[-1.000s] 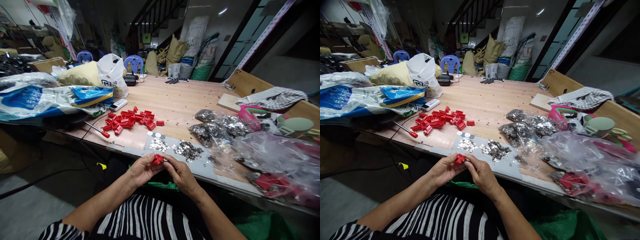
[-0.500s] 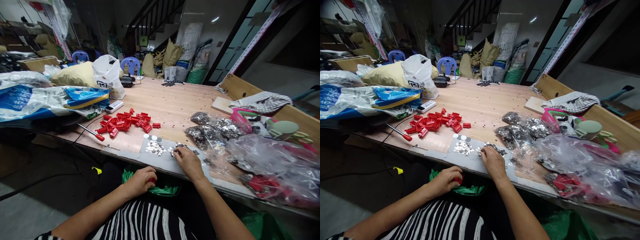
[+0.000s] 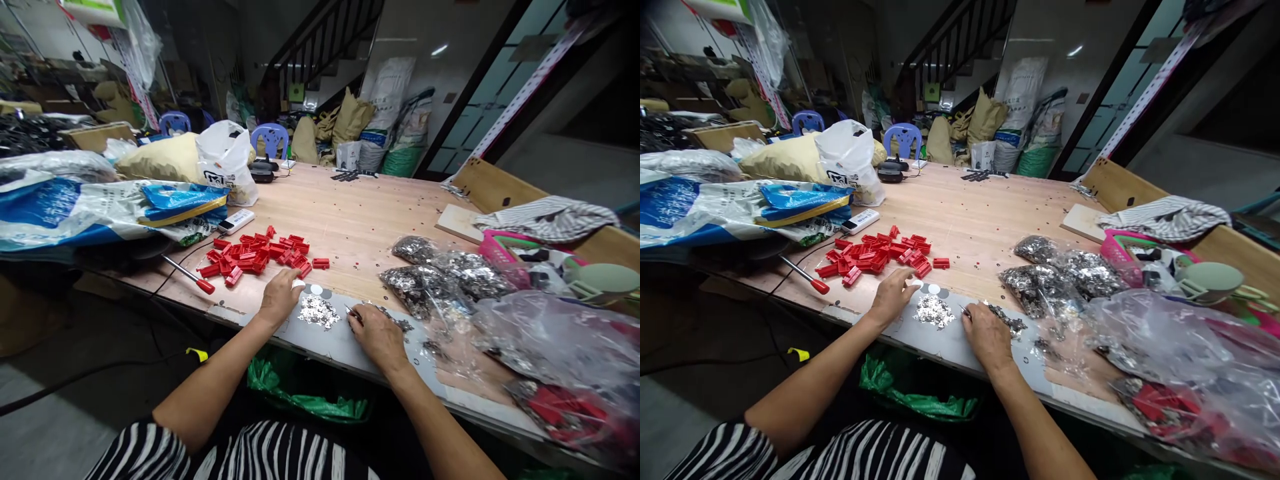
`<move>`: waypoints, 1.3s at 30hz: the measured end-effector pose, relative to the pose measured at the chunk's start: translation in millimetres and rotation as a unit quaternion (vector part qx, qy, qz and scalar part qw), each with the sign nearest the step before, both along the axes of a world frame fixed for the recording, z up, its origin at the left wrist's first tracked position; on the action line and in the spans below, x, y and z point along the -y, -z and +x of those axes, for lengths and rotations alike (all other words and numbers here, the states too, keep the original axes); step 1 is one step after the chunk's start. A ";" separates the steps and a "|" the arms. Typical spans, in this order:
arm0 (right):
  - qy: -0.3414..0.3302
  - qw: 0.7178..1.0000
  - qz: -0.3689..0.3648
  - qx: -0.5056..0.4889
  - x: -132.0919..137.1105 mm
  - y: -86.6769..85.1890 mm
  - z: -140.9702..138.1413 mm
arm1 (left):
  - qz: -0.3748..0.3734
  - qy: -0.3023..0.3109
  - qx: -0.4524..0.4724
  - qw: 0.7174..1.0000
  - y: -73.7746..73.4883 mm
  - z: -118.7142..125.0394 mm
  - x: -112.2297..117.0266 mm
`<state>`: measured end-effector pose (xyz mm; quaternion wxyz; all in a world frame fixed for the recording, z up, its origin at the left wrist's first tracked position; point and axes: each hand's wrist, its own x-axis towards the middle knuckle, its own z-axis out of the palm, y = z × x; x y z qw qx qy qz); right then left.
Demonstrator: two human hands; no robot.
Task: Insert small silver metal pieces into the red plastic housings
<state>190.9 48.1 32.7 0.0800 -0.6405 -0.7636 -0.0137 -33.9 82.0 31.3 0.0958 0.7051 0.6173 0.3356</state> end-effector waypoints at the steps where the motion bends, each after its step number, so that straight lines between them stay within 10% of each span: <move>1: -0.004 1.000 0.009 -0.011 1.1 -0.4 1.0 | -0.017 -0.019 -0.038 0.999 1.0 2.2 -10.7; 15: -0.019 0.986 0.017 -0.168 29.6 3.6 14.1 | -0.048 -0.059 -0.055 0.996 17.1 18.0 -47.0; 28: -0.039 0.946 0.005 -0.321 44.9 -2.8 15.8 | -0.082 -0.039 0.271 0.958 1.6 -23.8 -1.8; 31: -0.040 0.922 -0.014 -0.386 46.4 -6.4 12.6 | -0.139 0.021 0.421 0.896 -0.4 -26.4 19.4; 35: -0.049 0.890 -0.058 -0.450 46.5 -8.1 4.5 | -0.242 0.135 0.723 0.633 0.4 -18.4 51.2; 39: -0.060 0.883 -0.079 -0.460 46.7 -5.9 -1.5 | -0.287 0.160 0.767 0.551 3.3 -5.6 70.8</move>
